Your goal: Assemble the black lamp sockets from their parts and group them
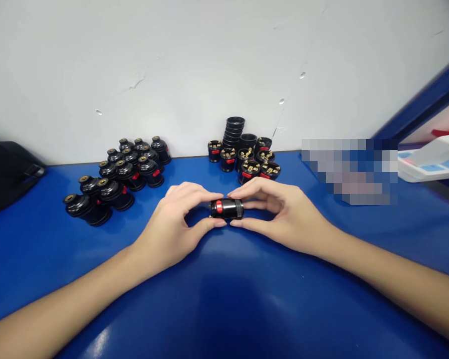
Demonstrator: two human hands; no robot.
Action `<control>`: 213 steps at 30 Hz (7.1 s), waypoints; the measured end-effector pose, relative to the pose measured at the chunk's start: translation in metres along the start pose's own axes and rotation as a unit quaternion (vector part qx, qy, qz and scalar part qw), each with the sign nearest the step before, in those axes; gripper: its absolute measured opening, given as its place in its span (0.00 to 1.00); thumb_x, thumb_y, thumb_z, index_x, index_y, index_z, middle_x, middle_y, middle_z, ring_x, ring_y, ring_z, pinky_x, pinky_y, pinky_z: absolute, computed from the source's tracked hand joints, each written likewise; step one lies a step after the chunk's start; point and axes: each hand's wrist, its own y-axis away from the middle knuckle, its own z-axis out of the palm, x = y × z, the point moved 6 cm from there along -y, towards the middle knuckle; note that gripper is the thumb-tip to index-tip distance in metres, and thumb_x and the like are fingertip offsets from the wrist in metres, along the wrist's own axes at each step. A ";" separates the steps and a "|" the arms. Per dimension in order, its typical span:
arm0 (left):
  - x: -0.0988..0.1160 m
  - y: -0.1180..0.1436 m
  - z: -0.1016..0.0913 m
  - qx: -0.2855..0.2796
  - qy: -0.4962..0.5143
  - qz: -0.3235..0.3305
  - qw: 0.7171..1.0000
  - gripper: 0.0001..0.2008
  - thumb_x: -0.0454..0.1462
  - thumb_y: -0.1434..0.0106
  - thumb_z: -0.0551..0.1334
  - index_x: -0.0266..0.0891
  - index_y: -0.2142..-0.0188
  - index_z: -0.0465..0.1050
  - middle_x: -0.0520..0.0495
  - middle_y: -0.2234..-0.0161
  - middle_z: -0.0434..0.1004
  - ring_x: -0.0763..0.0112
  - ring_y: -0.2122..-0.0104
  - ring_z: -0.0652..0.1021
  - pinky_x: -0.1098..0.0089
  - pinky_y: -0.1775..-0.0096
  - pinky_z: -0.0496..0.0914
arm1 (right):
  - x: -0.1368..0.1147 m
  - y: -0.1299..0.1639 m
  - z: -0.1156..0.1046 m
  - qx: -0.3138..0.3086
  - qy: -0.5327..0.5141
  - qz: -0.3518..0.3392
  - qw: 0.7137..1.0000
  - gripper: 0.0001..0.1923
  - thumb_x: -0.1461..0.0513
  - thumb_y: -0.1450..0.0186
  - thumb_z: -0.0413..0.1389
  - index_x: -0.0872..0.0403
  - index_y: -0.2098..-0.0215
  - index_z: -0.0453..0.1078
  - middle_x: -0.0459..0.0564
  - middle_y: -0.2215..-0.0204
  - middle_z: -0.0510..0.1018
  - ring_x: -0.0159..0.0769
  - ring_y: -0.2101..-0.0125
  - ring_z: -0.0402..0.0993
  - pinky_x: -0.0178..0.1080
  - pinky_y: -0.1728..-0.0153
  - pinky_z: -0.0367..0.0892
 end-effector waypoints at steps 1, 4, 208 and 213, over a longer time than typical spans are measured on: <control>0.003 0.001 -0.001 0.011 -0.020 0.019 1.000 0.16 0.36 0.32 0.74 0.44 0.46 0.80 0.46 0.54 0.86 0.59 0.52 0.82 0.57 0.48 0.72 | 0.000 0.000 0.000 0.000 0.000 0.000 1.000 0.16 0.60 0.37 0.75 0.52 0.53 0.80 0.52 0.53 0.86 0.46 0.51 0.87 0.54 0.42 0.83; 0.011 0.004 -0.002 0.028 -0.057 0.059 0.996 0.15 0.35 0.32 0.74 0.42 0.47 0.78 0.45 0.53 0.85 0.60 0.52 0.82 0.57 0.47 0.71 | -0.001 0.001 0.000 -0.003 0.006 -0.002 1.000 0.16 0.60 0.37 0.75 0.52 0.54 0.80 0.51 0.53 0.86 0.44 0.52 0.88 0.51 0.42 0.83; 0.001 -0.002 0.004 -0.065 -0.047 0.020 0.997 0.20 0.36 0.20 0.56 0.44 0.33 0.58 0.48 0.56 0.79 0.61 0.54 0.77 0.57 0.47 0.67 | -0.019 0.005 0.003 0.014 0.171 -0.119 0.978 0.15 0.62 0.30 0.68 0.52 0.47 0.76 0.51 0.54 0.83 0.38 0.54 0.85 0.39 0.49 0.85; -0.005 0.001 0.003 -0.038 -0.012 0.044 0.998 0.27 0.37 0.24 0.64 0.48 0.32 0.57 0.45 0.48 0.77 0.58 0.49 0.79 0.56 0.44 0.68 | -0.018 0.005 0.002 0.027 0.172 -0.115 0.978 0.15 0.63 0.30 0.68 0.52 0.47 0.75 0.51 0.54 0.83 0.39 0.54 0.86 0.40 0.48 0.85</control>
